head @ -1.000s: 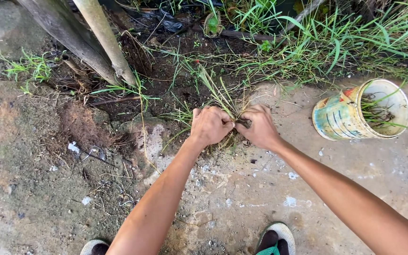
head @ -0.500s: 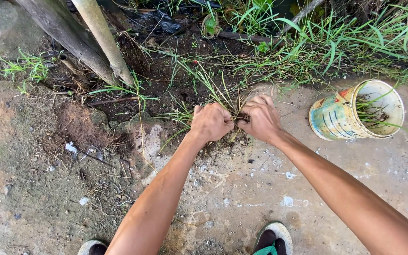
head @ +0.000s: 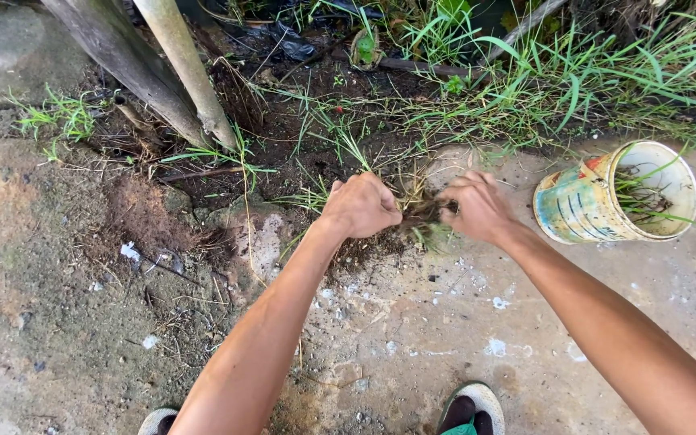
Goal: Pulling weeds and grass from potted plants and placing them in a bucket.
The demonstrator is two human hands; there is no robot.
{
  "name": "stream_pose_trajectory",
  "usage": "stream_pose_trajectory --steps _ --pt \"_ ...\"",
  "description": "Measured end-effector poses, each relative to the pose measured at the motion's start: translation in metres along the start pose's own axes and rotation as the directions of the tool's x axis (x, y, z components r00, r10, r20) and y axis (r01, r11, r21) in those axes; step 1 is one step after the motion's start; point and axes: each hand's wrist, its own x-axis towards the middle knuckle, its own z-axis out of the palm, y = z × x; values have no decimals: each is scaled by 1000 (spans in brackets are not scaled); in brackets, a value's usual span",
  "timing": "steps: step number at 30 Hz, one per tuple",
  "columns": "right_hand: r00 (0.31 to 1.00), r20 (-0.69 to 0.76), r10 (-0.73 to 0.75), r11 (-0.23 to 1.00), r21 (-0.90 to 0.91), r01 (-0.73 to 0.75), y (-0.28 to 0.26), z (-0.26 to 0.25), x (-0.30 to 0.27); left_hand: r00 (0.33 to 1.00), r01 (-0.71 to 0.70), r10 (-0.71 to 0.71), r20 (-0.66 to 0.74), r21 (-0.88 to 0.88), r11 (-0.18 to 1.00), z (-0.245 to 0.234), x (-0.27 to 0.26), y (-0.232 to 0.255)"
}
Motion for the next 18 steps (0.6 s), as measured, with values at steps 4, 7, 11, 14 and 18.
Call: stream_pose_trajectory --steps 4,7,11,14,18 --pt "998 0 -57 986 154 57 -36 -13 -8 1000 14 -14 -8 14 1000 3 0 -3" --pt "998 -3 -55 931 360 53 -62 -22 -12 999 10 -8 -34 38 999 6 0 -4" --pt "997 70 22 764 643 -62 -65 -12 -10 1000 6 -6 -28 -6 1000 7 2 -4" --pt "999 24 26 753 658 -35 -54 -1 -8 1000 -5 5 -24 7 1000 4 1 -2" --pt "991 -111 -72 906 408 111 -52 -1 -8 998 -53 53 -17 28 998 14 2 -6"
